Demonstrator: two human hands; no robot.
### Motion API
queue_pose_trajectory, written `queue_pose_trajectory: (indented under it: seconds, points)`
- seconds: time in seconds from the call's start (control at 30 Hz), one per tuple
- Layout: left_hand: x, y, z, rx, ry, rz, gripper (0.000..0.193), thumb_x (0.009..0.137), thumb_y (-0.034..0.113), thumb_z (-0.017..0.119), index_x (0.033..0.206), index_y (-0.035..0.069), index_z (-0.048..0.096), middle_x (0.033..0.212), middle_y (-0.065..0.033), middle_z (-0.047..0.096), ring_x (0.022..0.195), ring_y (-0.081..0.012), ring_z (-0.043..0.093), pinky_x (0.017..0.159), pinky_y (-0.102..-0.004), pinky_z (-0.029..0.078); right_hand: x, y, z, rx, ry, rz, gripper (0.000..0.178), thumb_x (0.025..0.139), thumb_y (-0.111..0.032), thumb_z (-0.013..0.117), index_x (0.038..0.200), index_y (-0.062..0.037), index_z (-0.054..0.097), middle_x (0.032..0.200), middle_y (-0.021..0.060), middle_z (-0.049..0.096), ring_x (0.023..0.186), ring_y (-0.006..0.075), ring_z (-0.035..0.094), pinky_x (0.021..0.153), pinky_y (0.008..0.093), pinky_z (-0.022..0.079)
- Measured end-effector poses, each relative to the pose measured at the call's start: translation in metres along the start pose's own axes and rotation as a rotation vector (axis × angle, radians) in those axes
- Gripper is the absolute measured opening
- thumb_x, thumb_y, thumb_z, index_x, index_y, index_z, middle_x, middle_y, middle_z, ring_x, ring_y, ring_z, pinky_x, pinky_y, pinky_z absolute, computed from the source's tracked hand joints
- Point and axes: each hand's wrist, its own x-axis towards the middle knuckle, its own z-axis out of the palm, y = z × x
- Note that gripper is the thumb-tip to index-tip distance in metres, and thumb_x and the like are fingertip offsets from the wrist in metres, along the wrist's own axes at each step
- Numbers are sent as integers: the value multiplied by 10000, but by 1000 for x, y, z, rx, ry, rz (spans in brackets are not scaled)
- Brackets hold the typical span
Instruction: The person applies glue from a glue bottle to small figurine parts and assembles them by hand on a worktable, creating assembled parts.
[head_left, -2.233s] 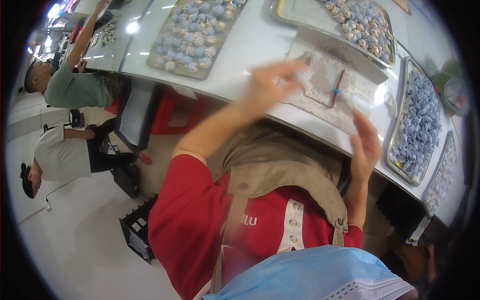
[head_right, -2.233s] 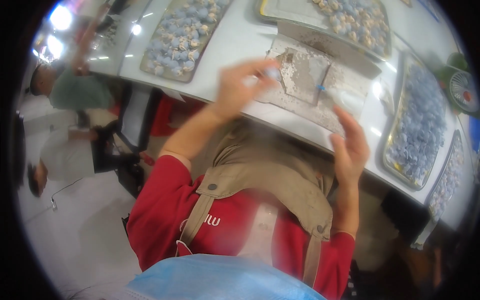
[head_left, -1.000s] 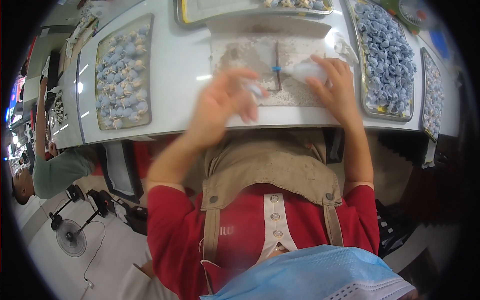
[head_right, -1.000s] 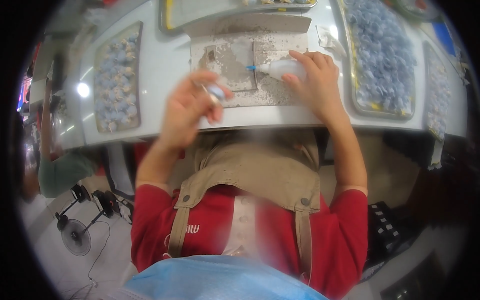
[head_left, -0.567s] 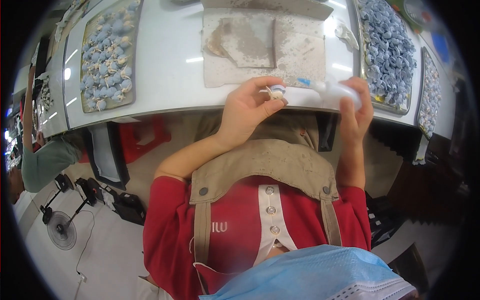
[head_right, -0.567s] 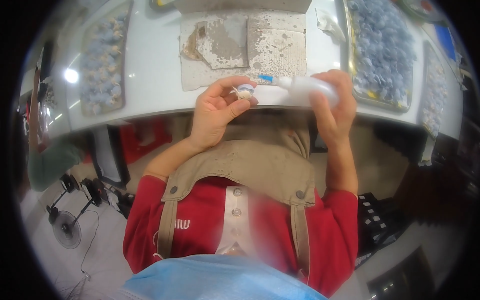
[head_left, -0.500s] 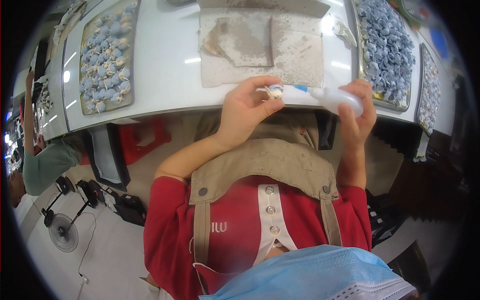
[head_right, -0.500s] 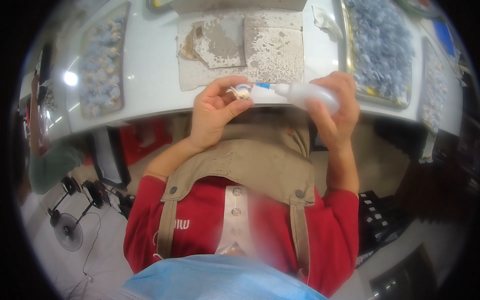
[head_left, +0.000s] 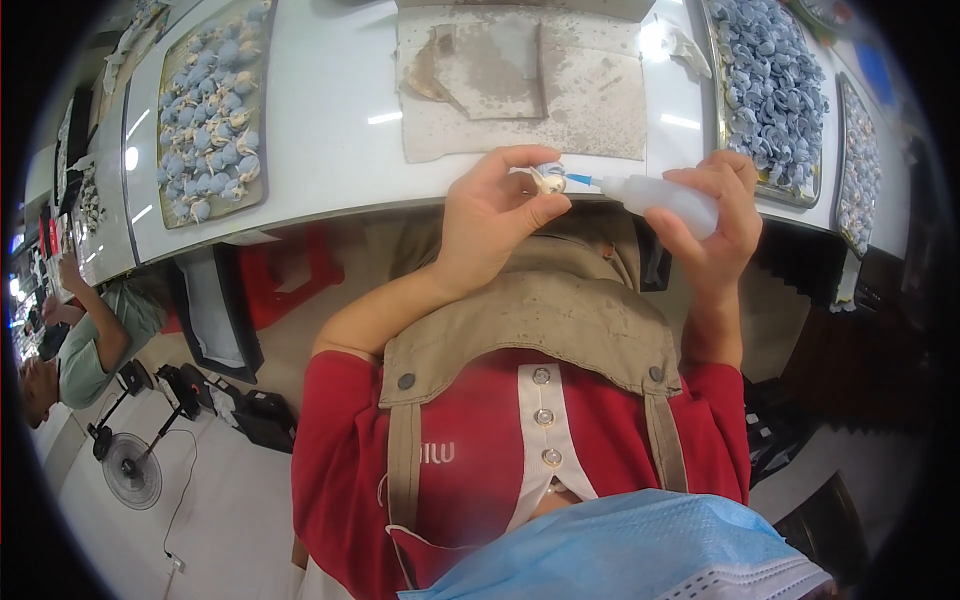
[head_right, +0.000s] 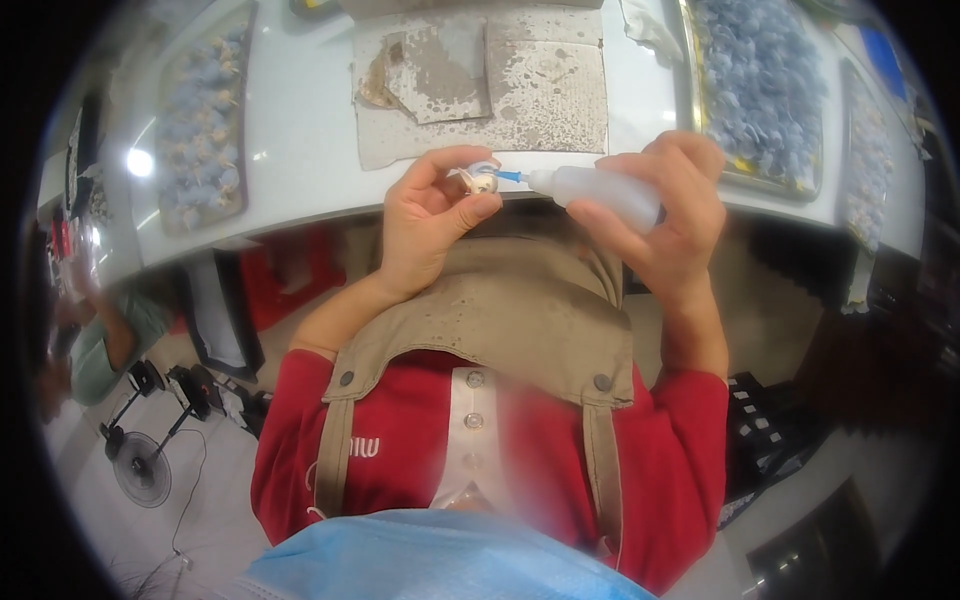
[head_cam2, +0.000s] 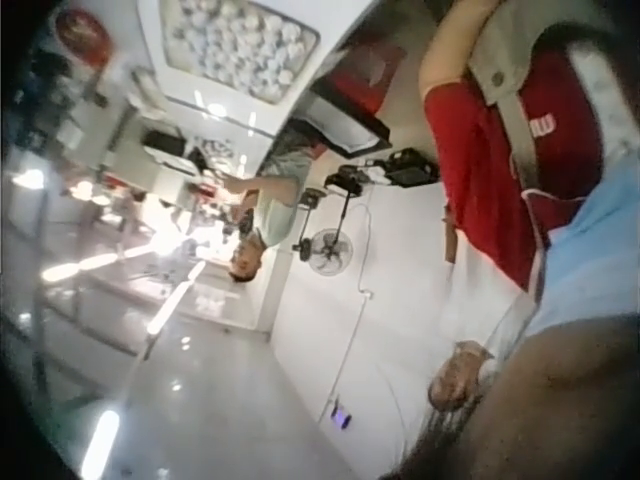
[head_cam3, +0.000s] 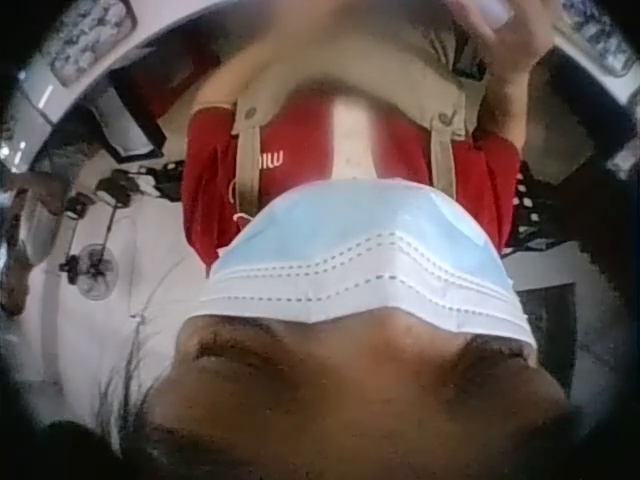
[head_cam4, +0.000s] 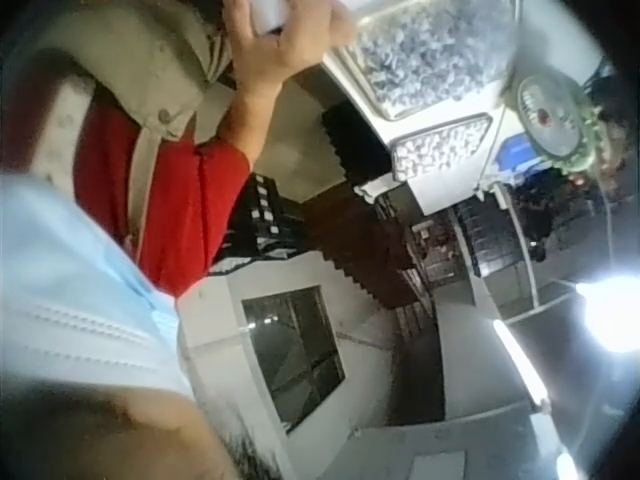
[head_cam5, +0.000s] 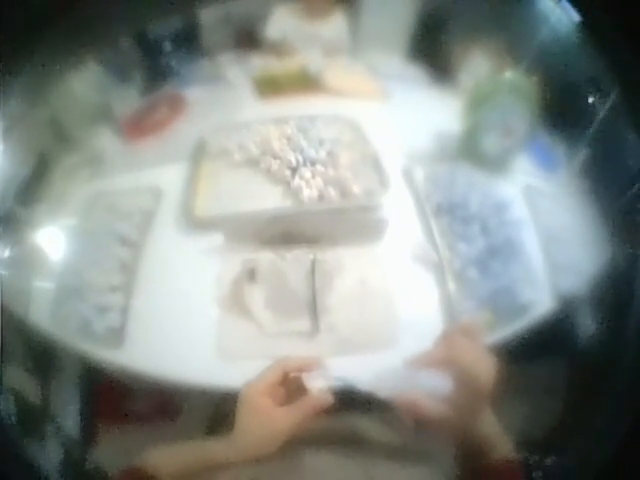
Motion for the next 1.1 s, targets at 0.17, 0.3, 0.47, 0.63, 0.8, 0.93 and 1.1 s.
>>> queue_pose_trajectory:
  seconds: [0.17,0.3,0.47,0.63,0.8,0.93,1.1]
  points:
    - [-2,1,-1,13,7,5,357,806,-51,612,1138,1,490,1075,-75,556,931,-118,553,818,-236,460,0,-2,0,-33,2,-7,294,554,-160,792,782,-57,637,705,52,551,779,241,476,711,326,383]
    - [0,-2,-2,-61,-5,31,333,806,-59,604,1108,-2,475,1068,-98,555,918,-133,574,821,-246,476,-2,-2,-2,2,26,12,298,549,-158,794,780,-54,637,703,53,551,774,241,478,706,327,389]
    - [1,0,0,-73,-3,39,308,809,-70,591,1083,-2,468,1069,-115,551,908,-150,591,820,-252,487,-2,-2,-3,-58,-2,-27,301,591,-157,746,825,-13,623,731,55,517,794,219,461,710,309,391]
    - [2,-1,0,-79,-6,41,312,808,-62,597,1085,0,469,1068,-115,552,906,-157,592,818,-258,487,1,-1,-2,-66,-11,-43,296,584,-146,751,817,-14,623,720,51,517,789,222,463,697,310,395]
    - [2,-2,-3,-89,0,48,325,804,-47,610,1093,4,470,1066,-115,558,908,-167,593,813,-266,486,3,-1,0,-79,-11,-59,288,579,-131,753,807,-15,620,719,51,519,784,226,463,686,312,397]
    - [3,-3,-5,-118,-2,61,322,806,-40,611,1094,7,475,1071,-117,562,910,-174,596,808,-267,485,5,-1,1,-68,-23,-49,287,580,-132,754,803,-14,616,717,51,524,782,228,459,696,317,392]
    - [6,-2,-9,-124,-2,58,315,810,-36,608,1093,8,479,1070,-119,564,907,-173,598,807,-267,485,12,-1,7,-54,-31,-24,289,552,-177,793,756,-52,631,682,59,545,757,245,476,702,324,375]
